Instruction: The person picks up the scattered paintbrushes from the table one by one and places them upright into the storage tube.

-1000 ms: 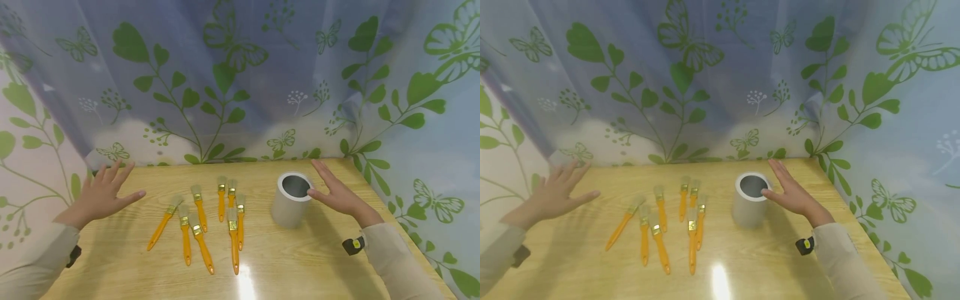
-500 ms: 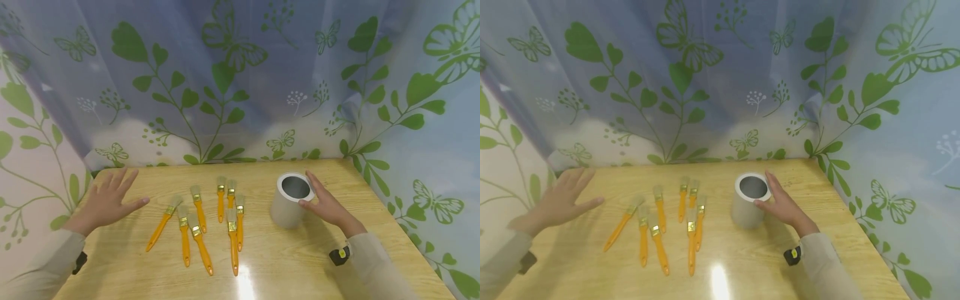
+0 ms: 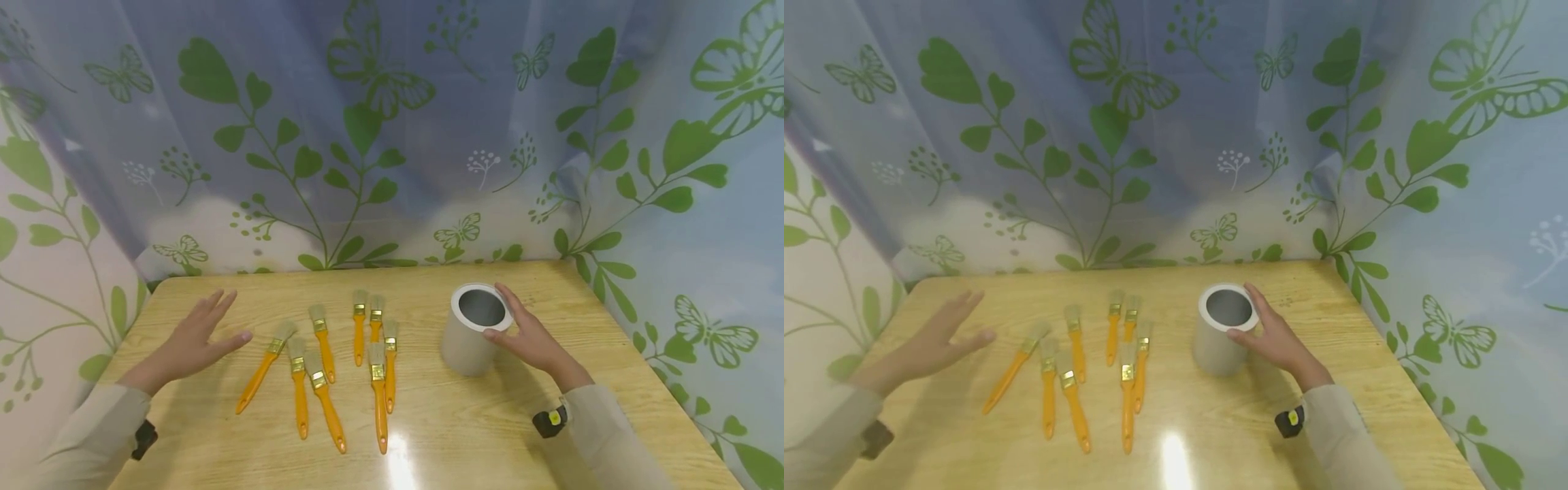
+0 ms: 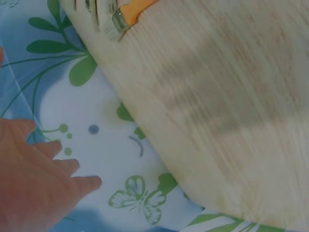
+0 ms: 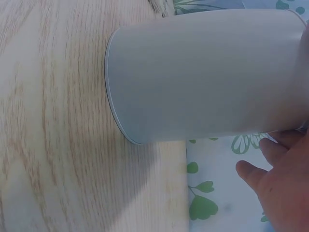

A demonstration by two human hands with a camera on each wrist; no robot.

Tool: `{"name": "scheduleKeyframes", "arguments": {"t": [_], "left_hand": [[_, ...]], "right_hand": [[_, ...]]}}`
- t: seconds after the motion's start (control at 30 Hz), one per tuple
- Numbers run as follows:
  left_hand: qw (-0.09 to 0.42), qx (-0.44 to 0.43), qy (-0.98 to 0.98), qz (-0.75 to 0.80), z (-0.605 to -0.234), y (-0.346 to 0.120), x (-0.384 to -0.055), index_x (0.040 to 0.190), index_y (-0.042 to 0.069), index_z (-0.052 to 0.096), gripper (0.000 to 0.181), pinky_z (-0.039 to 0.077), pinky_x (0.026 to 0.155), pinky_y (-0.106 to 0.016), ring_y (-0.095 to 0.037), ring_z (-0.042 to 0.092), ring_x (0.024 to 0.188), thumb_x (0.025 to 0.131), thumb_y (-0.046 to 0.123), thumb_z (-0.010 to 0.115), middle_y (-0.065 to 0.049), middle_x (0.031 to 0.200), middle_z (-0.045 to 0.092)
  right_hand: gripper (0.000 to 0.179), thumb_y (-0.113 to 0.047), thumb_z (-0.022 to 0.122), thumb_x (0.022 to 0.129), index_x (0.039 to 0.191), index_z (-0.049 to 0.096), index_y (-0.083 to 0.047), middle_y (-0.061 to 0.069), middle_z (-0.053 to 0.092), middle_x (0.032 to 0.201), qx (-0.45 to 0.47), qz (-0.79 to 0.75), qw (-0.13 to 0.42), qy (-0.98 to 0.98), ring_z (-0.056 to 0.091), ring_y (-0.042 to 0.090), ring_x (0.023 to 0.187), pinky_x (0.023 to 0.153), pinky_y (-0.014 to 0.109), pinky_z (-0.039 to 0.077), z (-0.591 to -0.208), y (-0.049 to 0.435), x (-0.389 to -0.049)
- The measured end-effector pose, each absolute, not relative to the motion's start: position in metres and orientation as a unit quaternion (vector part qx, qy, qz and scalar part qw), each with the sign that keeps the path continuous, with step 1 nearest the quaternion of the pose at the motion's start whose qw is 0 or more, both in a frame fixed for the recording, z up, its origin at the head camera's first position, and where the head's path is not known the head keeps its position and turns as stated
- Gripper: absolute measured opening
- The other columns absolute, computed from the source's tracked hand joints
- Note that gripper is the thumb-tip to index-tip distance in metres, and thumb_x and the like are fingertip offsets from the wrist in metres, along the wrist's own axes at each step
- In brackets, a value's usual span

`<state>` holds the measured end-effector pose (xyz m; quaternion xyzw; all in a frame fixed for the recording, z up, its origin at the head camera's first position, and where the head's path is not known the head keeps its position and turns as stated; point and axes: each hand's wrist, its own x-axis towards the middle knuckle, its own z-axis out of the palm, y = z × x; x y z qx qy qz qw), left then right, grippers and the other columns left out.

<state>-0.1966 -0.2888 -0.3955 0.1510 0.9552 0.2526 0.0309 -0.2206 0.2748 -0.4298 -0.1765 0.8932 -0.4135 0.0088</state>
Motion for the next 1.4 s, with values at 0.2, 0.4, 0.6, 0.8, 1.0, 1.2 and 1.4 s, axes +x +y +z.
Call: {"name": "scheduleKeyframes", "arguments": {"t": [0.2,0.4,0.6,0.8,1.0,1.2,1.4], "left_hand": [[0.040,0.157,0.942,0.295,-0.409,-0.284,-0.200,0.154,0.006,0.006,0.091,0.020,0.098,-0.077,-0.057,0.012,0.136,0.092,0.043,0.062,-0.027,0.157,0.001],[0.053,0.124,0.935,0.329,-0.424,-0.278,-0.202,0.153,0.003,0.012,0.092,0.025,0.100,-0.073,-0.056,0.018,0.135,0.090,0.044,0.064,-0.029,0.155,0.010],[0.098,0.070,0.920,0.373,-0.440,-0.268,-0.205,0.152,0.001,0.018,0.087,0.030,0.100,-0.070,-0.057,0.022,0.133,0.091,0.045,0.063,-0.031,0.152,0.019],[0.116,0.036,0.886,0.446,-0.457,-0.261,-0.205,0.150,-0.004,0.022,0.078,0.032,0.106,-0.060,-0.052,0.027,0.134,0.094,0.034,0.062,-0.032,0.149,0.027],[0.111,0.004,0.874,0.472,-0.470,-0.253,-0.203,0.145,-0.009,0.028,0.071,0.043,0.101,-0.053,-0.046,0.039,0.130,0.094,0.026,0.063,-0.031,0.146,0.034],[0.086,-0.026,0.884,0.459,-0.479,-0.248,-0.205,0.140,-0.011,0.039,0.072,0.049,0.094,-0.046,-0.043,0.048,0.122,0.088,0.027,0.071,-0.031,0.138,0.045],[0.016,-0.043,0.899,0.436,-0.488,-0.240,-0.206,0.128,-0.009,0.054,0.057,0.054,0.086,-0.042,-0.037,0.060,0.107,0.085,0.022,0.075,-0.026,0.124,0.059]], "right_hand": [[0.090,-0.023,0.069,0.090,0.155,0.008,-0.014,0.023,0.015,0.156,-0.178,-0.451,0.010,0.875,0.022,0.050,0.138,0.106,0.069,0.022,-0.432,0.275,-0.221],[0.088,-0.017,0.068,0.090,0.154,0.009,-0.013,0.025,0.020,0.154,-0.184,-0.491,0.010,0.851,0.034,0.050,0.132,0.105,0.063,0.032,-0.433,0.271,-0.222],[0.088,-0.017,0.069,0.090,0.155,0.010,-0.020,0.022,0.023,0.153,-0.168,-0.505,0.019,0.847,0.039,0.047,0.129,0.100,0.060,0.041,-0.434,0.269,-0.223],[0.087,-0.017,0.069,0.090,0.155,0.011,-0.018,0.022,0.023,0.153,-0.164,-0.510,0.018,0.844,0.038,0.047,0.129,0.100,0.060,0.041,-0.439,0.269,-0.223],[0.085,-0.014,0.068,0.090,0.154,0.011,-0.014,0.023,0.024,0.151,-0.166,-0.519,0.015,0.838,0.039,0.047,0.128,0.098,0.059,0.042,-0.439,0.268,-0.220],[0.086,-0.014,0.068,0.090,0.155,0.011,-0.016,0.022,0.025,0.151,-0.165,-0.527,0.015,0.834,0.038,0.046,0.129,0.099,0.059,0.041,-0.438,0.269,-0.220],[0.086,-0.014,0.068,0.090,0.155,0.011,-0.019,0.021,0.027,0.150,-0.162,-0.526,0.012,0.835,0.040,0.044,0.128,0.099,0.060,0.039,-0.439,0.271,-0.220]]}}
